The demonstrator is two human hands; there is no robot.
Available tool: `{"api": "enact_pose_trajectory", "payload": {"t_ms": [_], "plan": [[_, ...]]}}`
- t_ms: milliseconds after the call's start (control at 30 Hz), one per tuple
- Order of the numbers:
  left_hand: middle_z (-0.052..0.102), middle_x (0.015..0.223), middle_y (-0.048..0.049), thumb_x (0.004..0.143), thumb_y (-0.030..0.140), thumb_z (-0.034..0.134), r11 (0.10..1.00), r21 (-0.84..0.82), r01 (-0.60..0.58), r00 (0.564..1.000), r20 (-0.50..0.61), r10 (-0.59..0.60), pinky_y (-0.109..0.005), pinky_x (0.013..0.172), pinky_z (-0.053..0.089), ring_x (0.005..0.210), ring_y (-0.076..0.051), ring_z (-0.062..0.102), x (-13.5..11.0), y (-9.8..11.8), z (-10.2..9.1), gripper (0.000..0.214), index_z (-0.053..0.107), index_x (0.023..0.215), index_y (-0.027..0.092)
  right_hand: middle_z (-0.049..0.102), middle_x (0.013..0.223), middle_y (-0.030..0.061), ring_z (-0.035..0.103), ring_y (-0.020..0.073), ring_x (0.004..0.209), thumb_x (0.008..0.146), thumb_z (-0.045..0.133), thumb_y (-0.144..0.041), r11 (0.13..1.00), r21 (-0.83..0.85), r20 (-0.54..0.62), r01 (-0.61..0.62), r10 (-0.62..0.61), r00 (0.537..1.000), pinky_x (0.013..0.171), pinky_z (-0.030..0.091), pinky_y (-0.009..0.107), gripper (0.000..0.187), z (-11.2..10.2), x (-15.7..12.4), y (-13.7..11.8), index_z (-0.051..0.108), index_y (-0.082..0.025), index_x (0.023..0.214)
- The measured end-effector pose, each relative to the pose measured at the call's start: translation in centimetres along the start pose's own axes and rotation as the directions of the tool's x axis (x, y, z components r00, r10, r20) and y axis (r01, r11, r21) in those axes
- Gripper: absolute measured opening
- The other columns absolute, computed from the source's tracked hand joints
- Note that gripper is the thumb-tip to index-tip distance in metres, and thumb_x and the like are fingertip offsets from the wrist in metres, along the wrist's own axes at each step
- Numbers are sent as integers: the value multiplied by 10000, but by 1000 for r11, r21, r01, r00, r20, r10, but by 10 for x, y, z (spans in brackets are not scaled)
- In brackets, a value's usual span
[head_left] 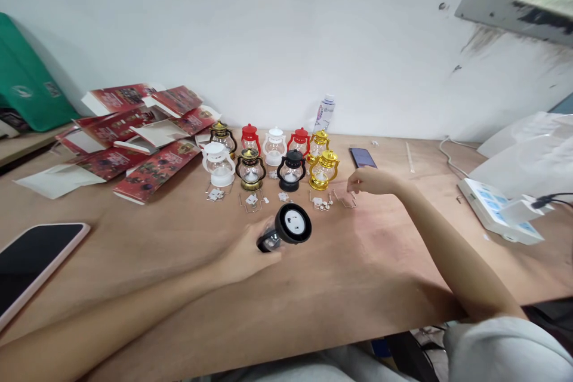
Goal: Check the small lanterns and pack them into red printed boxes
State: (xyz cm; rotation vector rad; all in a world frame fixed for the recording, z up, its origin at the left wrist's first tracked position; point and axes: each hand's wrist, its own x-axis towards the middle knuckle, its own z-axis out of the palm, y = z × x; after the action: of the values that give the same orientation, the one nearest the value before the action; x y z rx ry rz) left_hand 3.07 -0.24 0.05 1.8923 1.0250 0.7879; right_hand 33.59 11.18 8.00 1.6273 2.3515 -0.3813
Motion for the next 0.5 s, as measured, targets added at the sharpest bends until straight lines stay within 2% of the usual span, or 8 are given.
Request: {"api": "enact_pose_trajectory", "payload": {"t_ms": [100, 233, 500], "plan": [[485, 686, 28, 685, 234, 549, 1000, 5, -4, 1000, -4, 4, -200, 568, 354, 639, -104, 418, 0, 0, 0, 121, 515, 767, 151, 747, 883, 66, 669, 203, 832, 805, 472, -125, 1000, -14, -42, -22, 22, 999, 697, 447, 271, 267, -5, -6, -3, 729, -170, 860], [493, 705, 24, 686, 229, 554, 1000, -2, -15, 1000, -3, 15, -203, 581, 362, 659, -109, 423, 0, -1, 0, 131, 525, 784, 146, 743, 848, 52, 664, 203, 837, 794, 472, -119, 1000, -19, -43, 4, -5, 999, 699, 439, 276, 259, -5, -11, -12, 722, -186, 799], [491, 700, 17, 678, 266, 550, 1000, -1, 6, 1000, -6, -6, -208, 591, 373, 655, -113, 433, 0, 2, 1, 154, 531, 775, 147, 735, 761, 43, 669, 184, 728, 687, 604, -97, 1000, 1, 28, 14, -14, 1000, 573, 432, 237, 120, 9, 6, -7, 697, -173, 684]]}}
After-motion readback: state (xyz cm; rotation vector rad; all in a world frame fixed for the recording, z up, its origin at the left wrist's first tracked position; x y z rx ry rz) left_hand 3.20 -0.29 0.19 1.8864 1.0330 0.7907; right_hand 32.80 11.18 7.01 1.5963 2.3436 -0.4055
